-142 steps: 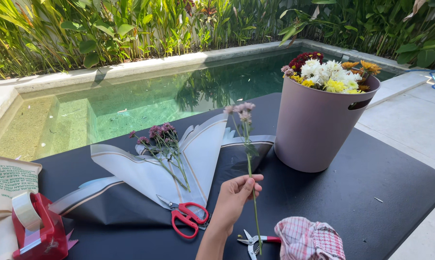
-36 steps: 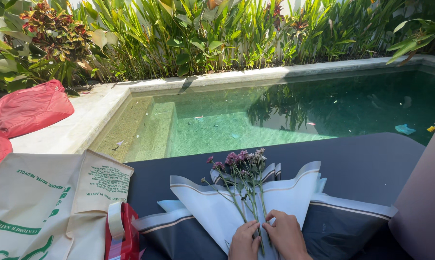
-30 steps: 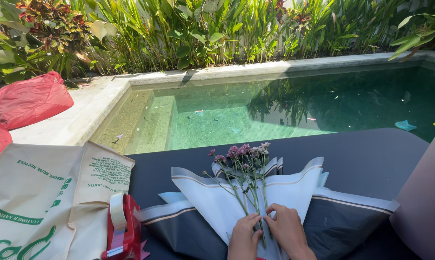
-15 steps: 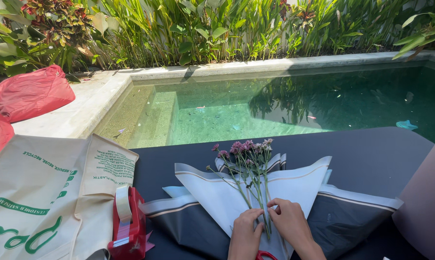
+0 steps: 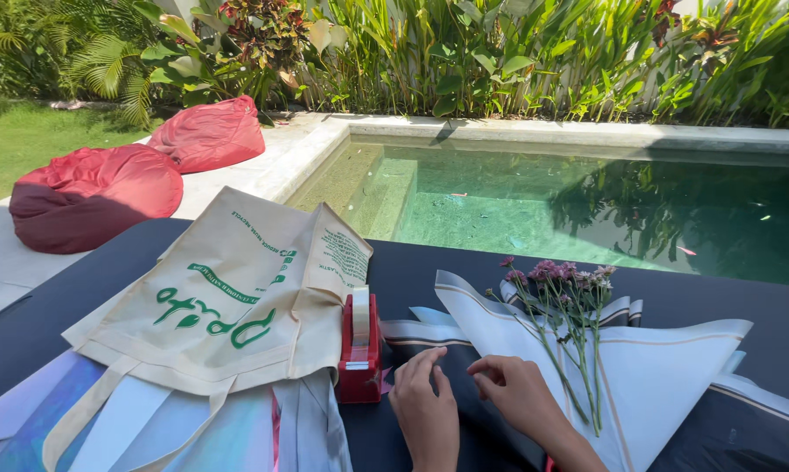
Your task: The person arranges flowers in a bucket, cuts the stems of some flowers with shears, and then wraps a small bouquet using paper and tape.
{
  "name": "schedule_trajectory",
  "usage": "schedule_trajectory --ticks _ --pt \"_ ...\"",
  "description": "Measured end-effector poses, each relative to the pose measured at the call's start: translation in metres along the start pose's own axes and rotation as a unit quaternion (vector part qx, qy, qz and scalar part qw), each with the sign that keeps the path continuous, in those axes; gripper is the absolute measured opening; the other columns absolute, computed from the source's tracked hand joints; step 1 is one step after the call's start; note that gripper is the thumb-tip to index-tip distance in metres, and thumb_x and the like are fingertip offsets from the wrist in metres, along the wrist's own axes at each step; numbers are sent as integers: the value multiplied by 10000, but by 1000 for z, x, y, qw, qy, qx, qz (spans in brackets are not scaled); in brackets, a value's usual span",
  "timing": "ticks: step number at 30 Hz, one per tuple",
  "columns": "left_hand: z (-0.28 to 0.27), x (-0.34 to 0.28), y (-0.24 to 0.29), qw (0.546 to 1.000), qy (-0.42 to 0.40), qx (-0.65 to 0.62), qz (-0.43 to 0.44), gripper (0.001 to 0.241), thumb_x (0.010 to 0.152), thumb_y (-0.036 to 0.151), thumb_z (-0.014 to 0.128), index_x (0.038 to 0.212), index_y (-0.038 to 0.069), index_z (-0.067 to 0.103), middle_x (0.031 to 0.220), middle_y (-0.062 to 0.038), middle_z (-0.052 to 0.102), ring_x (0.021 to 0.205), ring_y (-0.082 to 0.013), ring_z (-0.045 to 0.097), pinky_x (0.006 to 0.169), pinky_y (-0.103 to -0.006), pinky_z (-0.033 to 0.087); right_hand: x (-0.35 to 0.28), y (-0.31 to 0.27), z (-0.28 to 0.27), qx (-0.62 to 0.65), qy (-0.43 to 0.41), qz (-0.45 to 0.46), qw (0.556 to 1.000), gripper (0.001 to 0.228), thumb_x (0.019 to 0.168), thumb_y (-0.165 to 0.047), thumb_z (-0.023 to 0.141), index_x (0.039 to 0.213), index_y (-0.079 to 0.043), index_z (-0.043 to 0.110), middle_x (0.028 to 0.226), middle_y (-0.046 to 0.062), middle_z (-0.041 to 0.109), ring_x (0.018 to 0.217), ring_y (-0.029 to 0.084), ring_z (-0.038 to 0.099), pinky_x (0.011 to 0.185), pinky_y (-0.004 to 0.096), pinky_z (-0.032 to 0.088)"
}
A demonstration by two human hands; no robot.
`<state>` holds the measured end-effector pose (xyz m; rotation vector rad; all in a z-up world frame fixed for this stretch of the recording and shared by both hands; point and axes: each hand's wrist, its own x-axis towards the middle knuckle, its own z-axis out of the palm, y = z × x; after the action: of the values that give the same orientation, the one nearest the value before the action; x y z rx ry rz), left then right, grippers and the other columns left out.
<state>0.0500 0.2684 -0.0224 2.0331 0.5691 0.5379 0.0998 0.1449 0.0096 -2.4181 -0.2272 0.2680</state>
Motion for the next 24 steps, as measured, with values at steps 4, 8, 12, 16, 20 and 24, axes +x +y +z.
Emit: schedule_trajectory --ticks 4,8,12,16,20,24 --pt "-39 10 -41 969 173 -174 -33 430 958 -36 454 1281 169 650 1303 -65 643 1298 -225 551 1003 -369 577 0 -57 43 80 -43 -22 996 227 895 -219 650 1015 -223 842 742 -13 802 740 55 733 808 193 520" --pt "-56 15 -70 943 215 -215 -135 431 968 5 410 1298 161 640 1281 -72 636 1186 -189 628 925 -360 606 14 -83 90 97 -26 -21 995 270 920 -285 606 1057 -271 838 787 -49 811 776 41 713 761 219 480" --pt "-60 20 -75 916 173 -294 -212 439 972 44 423 1357 158 603 1264 -68 713 1166 -187 693 976 -332 601 15 -111 108 155 -43 9 987 341 970 -340 547 1136 -197 808 1020 -45 808 891 92 674 776 276 489" --pt "-67 16 -66 910 159 -309 -226 440 967 50 441 1367 150 595 1228 -76 741 1135 -191 721 978 -334 613 13 -122 117 257 -16 44 965 213 924 -237 664 861 -113 825 724 -14 715 640 96 526 612 261 406" --pt "-63 16 -72 912 164 -308 -218 433 966 46 455 1360 157 597 1224 -66 751 1136 -181 730 984 -327 610 12 -127 123 407 -45 121 904 110 948 -135 713 945 -41 770 900 117 759 748 219 647 590 324 505" --pt "-57 20 -82 905 168 -323 -219 333 946 67 526 1260 118 627 1146 -72 783 1057 -183 762 947 -300 616 8 -130 128 459 -36 144 876 90 950 -119 695 911 -41 715 929 149 751 799 233 641 672 338 540"
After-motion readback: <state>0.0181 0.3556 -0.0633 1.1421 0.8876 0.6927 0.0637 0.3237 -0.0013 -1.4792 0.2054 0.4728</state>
